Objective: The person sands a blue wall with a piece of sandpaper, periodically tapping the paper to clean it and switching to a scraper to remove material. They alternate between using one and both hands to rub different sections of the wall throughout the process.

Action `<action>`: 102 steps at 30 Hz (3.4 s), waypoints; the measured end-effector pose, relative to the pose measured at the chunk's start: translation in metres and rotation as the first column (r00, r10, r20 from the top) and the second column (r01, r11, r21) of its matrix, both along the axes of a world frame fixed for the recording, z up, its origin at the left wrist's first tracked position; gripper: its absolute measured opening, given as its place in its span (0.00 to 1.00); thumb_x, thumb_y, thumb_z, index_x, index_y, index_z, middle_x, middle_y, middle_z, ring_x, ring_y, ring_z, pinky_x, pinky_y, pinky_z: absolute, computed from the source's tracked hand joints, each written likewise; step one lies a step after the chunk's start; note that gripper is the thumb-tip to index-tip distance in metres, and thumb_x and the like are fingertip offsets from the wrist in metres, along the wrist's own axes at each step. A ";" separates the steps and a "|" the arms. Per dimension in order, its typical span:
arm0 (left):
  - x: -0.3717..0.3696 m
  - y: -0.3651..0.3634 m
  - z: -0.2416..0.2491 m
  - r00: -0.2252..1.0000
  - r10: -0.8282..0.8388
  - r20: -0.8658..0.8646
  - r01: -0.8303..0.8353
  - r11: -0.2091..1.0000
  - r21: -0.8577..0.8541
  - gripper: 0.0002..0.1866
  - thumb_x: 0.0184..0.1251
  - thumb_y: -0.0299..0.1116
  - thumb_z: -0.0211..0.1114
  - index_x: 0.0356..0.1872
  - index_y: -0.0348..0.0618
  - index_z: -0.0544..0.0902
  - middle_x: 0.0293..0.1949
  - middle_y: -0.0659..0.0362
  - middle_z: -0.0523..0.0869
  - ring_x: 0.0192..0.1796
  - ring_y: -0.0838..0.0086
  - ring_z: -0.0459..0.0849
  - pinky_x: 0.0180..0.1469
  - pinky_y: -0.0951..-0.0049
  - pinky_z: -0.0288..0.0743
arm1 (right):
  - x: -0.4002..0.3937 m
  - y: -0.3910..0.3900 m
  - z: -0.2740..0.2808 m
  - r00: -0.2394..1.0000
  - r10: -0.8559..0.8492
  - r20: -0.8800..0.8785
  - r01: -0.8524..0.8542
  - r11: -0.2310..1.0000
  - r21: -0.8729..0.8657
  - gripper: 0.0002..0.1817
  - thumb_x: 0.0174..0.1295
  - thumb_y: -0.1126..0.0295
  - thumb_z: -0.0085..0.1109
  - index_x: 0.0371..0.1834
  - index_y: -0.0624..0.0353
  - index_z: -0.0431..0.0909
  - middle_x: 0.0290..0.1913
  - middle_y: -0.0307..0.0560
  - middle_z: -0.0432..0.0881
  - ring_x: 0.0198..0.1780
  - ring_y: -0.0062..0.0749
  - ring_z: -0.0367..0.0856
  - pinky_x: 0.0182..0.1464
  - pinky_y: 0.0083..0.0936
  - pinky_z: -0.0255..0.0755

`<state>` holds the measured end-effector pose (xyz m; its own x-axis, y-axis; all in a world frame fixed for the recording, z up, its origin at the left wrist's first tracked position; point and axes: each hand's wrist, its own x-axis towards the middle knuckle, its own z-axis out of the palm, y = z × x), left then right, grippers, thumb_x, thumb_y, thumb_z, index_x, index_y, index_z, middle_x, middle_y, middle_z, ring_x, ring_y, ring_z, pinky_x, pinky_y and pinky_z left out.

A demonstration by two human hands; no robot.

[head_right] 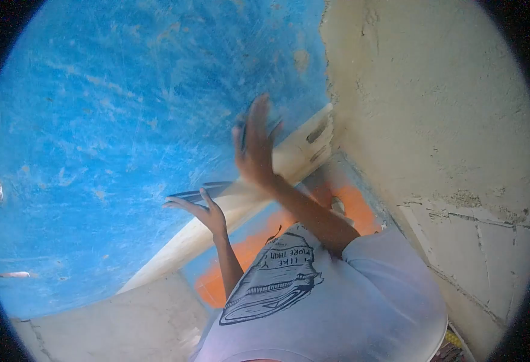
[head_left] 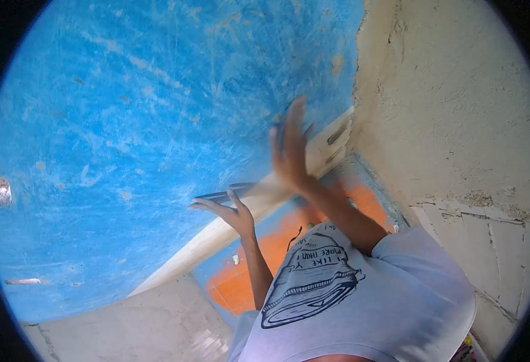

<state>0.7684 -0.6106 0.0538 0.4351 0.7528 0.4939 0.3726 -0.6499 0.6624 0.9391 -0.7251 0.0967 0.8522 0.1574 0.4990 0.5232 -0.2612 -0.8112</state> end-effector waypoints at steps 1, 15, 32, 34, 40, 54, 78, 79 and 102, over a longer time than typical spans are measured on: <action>-0.002 0.000 0.002 1.000 -0.012 -0.011 0.012 1.000 -0.004 0.51 0.80 0.54 0.56 0.83 0.42 0.29 0.81 0.39 0.18 0.83 0.43 0.20 0.82 0.41 0.27 | 0.009 -0.007 0.020 0.999 -0.017 -0.050 0.021 0.997 0.075 0.39 0.82 0.54 0.33 0.84 0.71 0.34 0.84 0.73 0.33 0.85 0.66 0.31 0.75 0.77 0.22; -0.011 0.001 -0.006 0.992 -0.075 -0.104 0.067 0.995 -0.076 0.56 0.78 0.55 0.59 0.82 0.47 0.24 0.78 0.39 0.12 0.81 0.41 0.16 0.80 0.37 0.23 | 0.001 0.004 0.016 0.994 -0.021 -0.107 0.031 0.995 0.090 0.40 0.82 0.56 0.36 0.83 0.74 0.34 0.84 0.72 0.30 0.85 0.67 0.30 0.74 0.78 0.21; -0.004 0.001 -0.006 0.988 -0.074 -0.139 0.057 0.991 -0.118 0.60 0.76 0.56 0.62 0.80 0.43 0.19 0.76 0.38 0.07 0.79 0.43 0.08 0.78 0.35 0.17 | -0.043 0.015 -0.013 0.990 0.135 -0.025 -0.137 0.984 -0.113 0.41 0.79 0.59 0.41 0.83 0.74 0.35 0.83 0.77 0.31 0.85 0.69 0.30 0.73 0.80 0.21; -0.006 0.002 -0.008 0.987 -0.072 -0.145 0.055 0.992 -0.116 0.61 0.76 0.56 0.62 0.80 0.43 0.19 0.76 0.38 0.07 0.79 0.43 0.08 0.78 0.35 0.17 | 0.002 -0.006 0.008 0.995 0.009 -0.097 -0.015 0.998 -0.060 0.43 0.78 0.57 0.43 0.82 0.78 0.36 0.82 0.80 0.32 0.85 0.70 0.31 0.74 0.80 0.21; 0.006 -0.003 -0.009 0.995 -0.024 -0.093 0.017 0.997 -0.070 0.60 0.75 0.55 0.63 0.80 0.44 0.21 0.77 0.39 0.09 0.81 0.45 0.12 0.80 0.38 0.21 | -0.027 0.019 -0.010 0.998 0.038 0.041 -0.038 0.999 -0.018 0.45 0.77 0.52 0.44 0.81 0.79 0.40 0.83 0.78 0.35 0.85 0.69 0.33 0.74 0.78 0.20; 0.003 -0.005 -0.012 0.999 -0.020 -0.027 0.018 0.996 -0.089 0.57 0.77 0.50 0.63 0.82 0.48 0.24 0.79 0.43 0.11 0.83 0.44 0.18 0.82 0.39 0.29 | -0.034 0.014 -0.021 0.971 0.130 0.200 -0.087 0.974 -0.210 0.38 0.83 0.57 0.35 0.83 0.73 0.36 0.85 0.70 0.31 0.86 0.62 0.30 0.78 0.69 0.17; -0.017 -0.009 -0.014 0.984 -0.176 -0.037 0.166 0.968 -0.187 0.57 0.77 0.45 0.65 0.82 0.52 0.23 0.78 0.43 0.10 0.83 0.45 0.17 0.82 0.41 0.27 | 0.000 0.005 -0.040 0.941 -0.055 0.335 0.098 0.989 -0.112 0.35 0.79 0.57 0.42 0.82 0.69 0.51 0.83 0.72 0.44 0.84 0.69 0.36 0.75 0.78 0.25; -0.017 -0.008 -0.015 0.979 -0.201 -0.028 0.192 0.962 -0.193 0.57 0.77 0.44 0.65 0.82 0.52 0.23 0.78 0.43 0.10 0.83 0.46 0.17 0.82 0.42 0.27 | -0.002 -0.004 -0.044 0.839 0.050 0.542 0.126 0.951 -0.282 0.36 0.79 0.58 0.41 0.81 0.72 0.50 0.83 0.75 0.42 0.84 0.71 0.34 0.75 0.78 0.24; -0.049 0.036 -0.029 0.996 -0.062 -0.057 0.065 0.996 0.054 0.52 0.79 0.55 0.57 0.83 0.39 0.31 0.78 0.32 0.16 0.81 0.34 0.18 0.79 0.33 0.29 | 0.014 -0.001 -0.041 0.970 -0.117 0.215 0.126 0.992 -0.030 0.36 0.76 0.67 0.47 0.82 0.71 0.46 0.83 0.70 0.49 0.83 0.61 0.49 0.75 0.78 0.27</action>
